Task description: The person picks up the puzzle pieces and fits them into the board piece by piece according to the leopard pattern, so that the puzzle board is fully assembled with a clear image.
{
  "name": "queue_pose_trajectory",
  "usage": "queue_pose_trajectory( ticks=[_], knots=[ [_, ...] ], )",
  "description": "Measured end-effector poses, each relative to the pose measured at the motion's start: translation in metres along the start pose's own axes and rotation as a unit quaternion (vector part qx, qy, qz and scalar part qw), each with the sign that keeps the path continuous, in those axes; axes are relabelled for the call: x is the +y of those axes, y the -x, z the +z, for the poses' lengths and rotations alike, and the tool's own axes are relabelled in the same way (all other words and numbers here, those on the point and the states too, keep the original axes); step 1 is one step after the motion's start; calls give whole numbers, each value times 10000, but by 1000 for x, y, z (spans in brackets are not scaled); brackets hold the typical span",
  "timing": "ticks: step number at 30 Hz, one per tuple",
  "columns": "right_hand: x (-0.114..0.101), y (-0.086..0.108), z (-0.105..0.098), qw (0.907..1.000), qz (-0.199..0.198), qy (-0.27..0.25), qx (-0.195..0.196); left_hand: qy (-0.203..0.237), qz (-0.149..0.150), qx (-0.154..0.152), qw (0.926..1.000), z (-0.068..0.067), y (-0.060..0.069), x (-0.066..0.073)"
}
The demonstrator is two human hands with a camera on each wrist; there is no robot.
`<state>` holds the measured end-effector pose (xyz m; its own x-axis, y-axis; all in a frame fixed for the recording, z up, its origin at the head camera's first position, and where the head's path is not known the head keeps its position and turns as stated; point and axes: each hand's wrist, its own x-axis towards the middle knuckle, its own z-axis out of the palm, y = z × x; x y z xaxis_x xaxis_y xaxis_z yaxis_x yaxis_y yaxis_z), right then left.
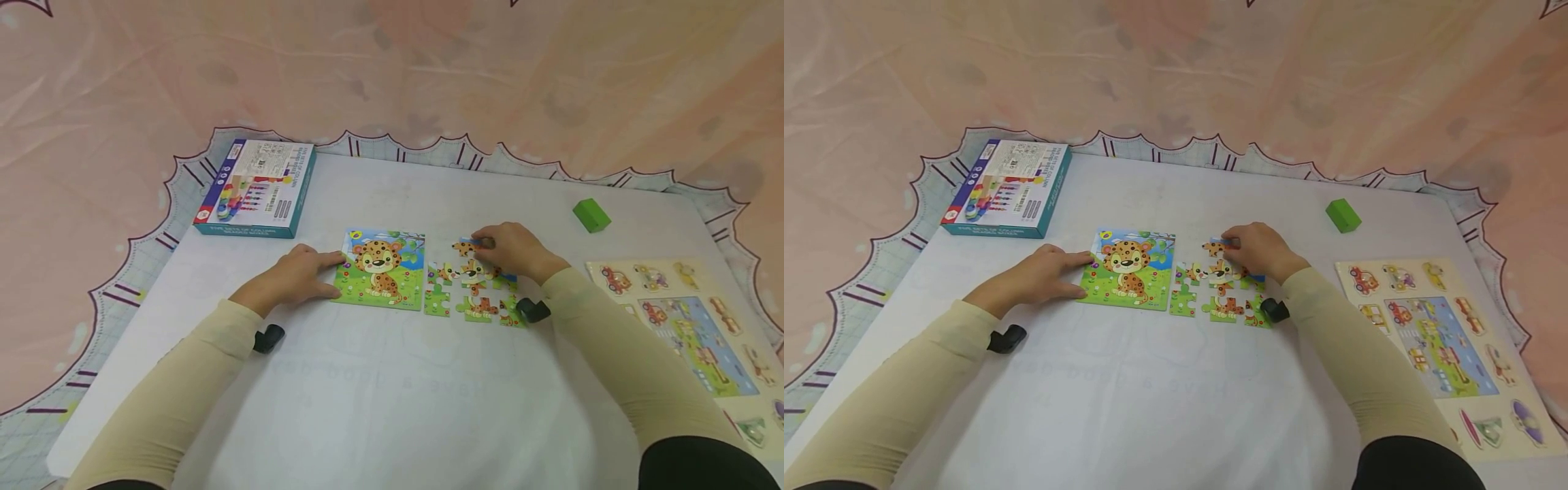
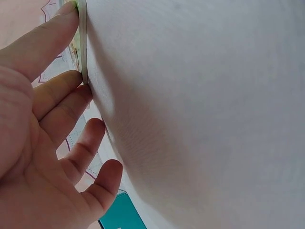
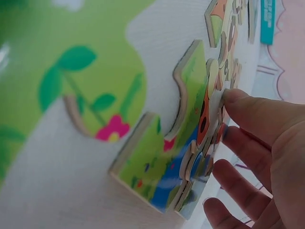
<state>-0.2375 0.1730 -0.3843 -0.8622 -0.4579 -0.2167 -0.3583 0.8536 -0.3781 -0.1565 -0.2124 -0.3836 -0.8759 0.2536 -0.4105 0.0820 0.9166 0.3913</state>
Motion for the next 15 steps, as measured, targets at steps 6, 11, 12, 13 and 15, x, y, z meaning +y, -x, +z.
queue_pose_trajectory(
  ticks=[6,11,12,13,15],
  knots=[
    [-3,0,-1,9999,-50,-9,100,-2,9,16,10000,0,0,0],
    [-4,-1,-1,9999,-15,-82,72,12,-11,-20,10000,0,0,0],
    [-5,-1,-1,9999,-19,-89,57,18,-11,-23,10000,0,0,0],
    [-5,-1,-1,9999,-14,-109,55,28,-8,-26,10000,0,1,1],
    [-6,-2,-1,9999,-77,-73,47,29,8,-13,10000,-1,1,1]
  ],
)
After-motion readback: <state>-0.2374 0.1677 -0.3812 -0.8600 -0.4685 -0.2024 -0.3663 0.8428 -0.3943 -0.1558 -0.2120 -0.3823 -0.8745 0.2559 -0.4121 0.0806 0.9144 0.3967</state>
